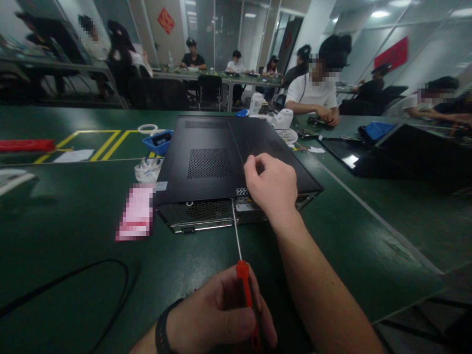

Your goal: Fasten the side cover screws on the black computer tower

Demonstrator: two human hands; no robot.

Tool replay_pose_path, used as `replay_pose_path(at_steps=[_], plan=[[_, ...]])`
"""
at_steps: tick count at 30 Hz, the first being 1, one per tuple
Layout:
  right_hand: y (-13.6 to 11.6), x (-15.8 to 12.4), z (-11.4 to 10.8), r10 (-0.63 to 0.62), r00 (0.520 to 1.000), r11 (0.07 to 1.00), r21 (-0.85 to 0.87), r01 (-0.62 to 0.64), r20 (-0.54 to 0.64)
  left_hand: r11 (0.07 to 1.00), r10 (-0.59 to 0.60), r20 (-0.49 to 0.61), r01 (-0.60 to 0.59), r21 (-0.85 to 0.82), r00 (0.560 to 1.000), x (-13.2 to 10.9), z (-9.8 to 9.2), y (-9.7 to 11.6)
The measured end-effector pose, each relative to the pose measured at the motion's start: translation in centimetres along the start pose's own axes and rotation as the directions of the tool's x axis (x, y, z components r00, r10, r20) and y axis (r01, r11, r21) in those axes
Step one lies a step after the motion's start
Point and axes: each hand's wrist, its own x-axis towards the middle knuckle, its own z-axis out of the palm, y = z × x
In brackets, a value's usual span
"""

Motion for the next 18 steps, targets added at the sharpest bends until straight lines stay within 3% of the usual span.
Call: replay_pose_path(at_steps=[9,14,18], plan=[[0.1,0.0,0.2,0.01,1.0,1.0,0.02,-0.01,-0.01,0.997,-0.081,0.01,0.081,-0.02,0.997,0.0,0.6,0.9],[0.6,0.4,-0.7,0.017,1.0,0.996,0.087,-0.015,-0.021,0.998,-0.061,0.02,0.061,-0.017,0.998,-0.1,0.2,0.5],[1.6,1.0,-1.1,0.029,0.996,0.999,-0.036,-0.032,-0.083,0.999,-0.029,0.017,0.028,0.023,0.999,-0.1,0.0,0.1]])
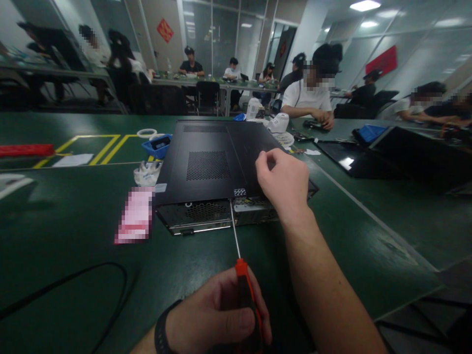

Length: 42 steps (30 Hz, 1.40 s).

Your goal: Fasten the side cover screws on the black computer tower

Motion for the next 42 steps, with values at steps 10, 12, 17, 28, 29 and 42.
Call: replay_pose_path(at_steps=[10,12,17,28,29,42], plan=[[0.6,0.0,0.9,0.019,0.998,0.999,-0.036,-0.017,0.061,1.0,-0.013,-0.006,0.013,-0.005,1.0,0.2,0.3,0.0],[0.6,0.0,0.8,0.026,0.997,0.999,-0.034,-0.024,0.07,0.999,-0.04,-0.011,0.04,-0.014,0.999,0.1,0.5,0.2],[0.6,0.0,0.7,0.036,0.996,0.999,-0.029,-0.034,0.076,1.0,-0.029,-0.03,0.029,0.01,0.999,0.0,0.4,0.1],[0.5,0.0,0.7,0.036,0.996,0.999,-0.032,-0.034,0.077,0.999,-0.039,-0.015,0.039,-0.005,0.999,0.1,0.4,-0.1],[0.5,0.0,0.7,0.035,0.996,0.999,-0.033,-0.033,0.077,0.998,-0.057,-0.021,0.057,-0.02,0.998,0.1,0.6,0.1],[0.6,0.0,0.8,0.026,0.996,0.998,-0.065,-0.02,0.085,0.999,-0.018,-0.004,0.018,-0.027,1.0,0.0,0.6,0.1]])
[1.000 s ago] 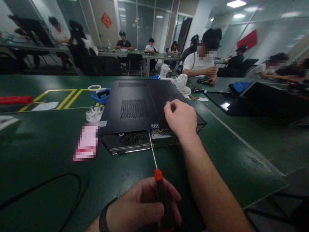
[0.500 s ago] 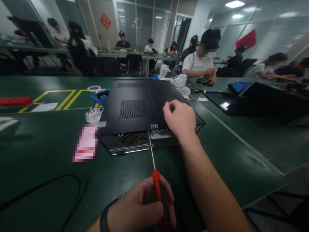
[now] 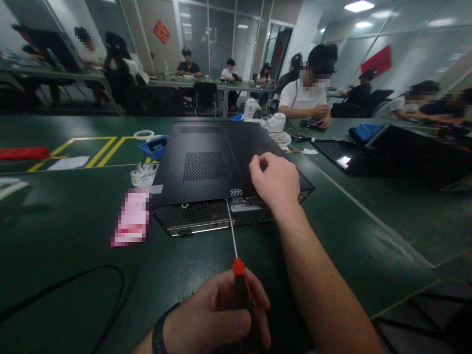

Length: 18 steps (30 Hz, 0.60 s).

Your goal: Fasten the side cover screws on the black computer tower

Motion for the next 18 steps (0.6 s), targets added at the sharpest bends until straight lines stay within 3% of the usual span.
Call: replay_pose_path(at_steps=[4,11,18], plan=[[-0.05,-0.02,-0.06,-0.005,1.0,1.0,-0.012,0.005,0.0,1.0,-0.029,-0.036,0.029,0.001,0.999,-0.15,0.08,0.11],[-0.2,-0.01,-0.27,0.006,1.0,1.0,-0.01,-0.005,0.012,0.997,0.067,-0.003,-0.067,0.048,0.998,0.05,-0.25,-0.49],[-0.18,0.05,-0.11,0.001,1.0,1.0,-0.01,-0.001,0.002,1.0,-0.016,-0.028,0.016,-0.002,0.999,-0.11,0.28,0.35]])
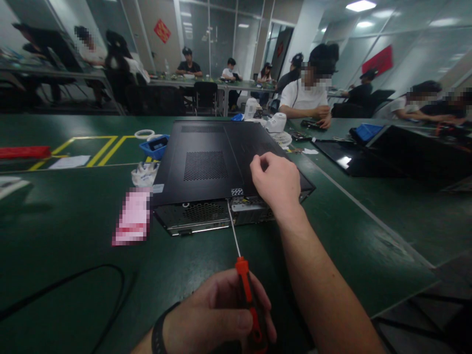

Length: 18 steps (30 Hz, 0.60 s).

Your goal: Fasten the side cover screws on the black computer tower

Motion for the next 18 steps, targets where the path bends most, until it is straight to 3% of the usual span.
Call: replay_pose_path(at_steps=[9,18], plan=[[-0.01,-0.08,-0.22,-0.003,1.0,1.0,0.006,0.003,0.007,0.994,0.066,0.005,-0.066,0.083,0.998,0.13,-0.47,-0.69],[-0.02,-0.04,-0.22,-0.002,1.0,1.0,0.0,0.002,0.016,0.999,-0.026,-0.033,0.027,0.047,0.999,0.02,0.22,0.08]])
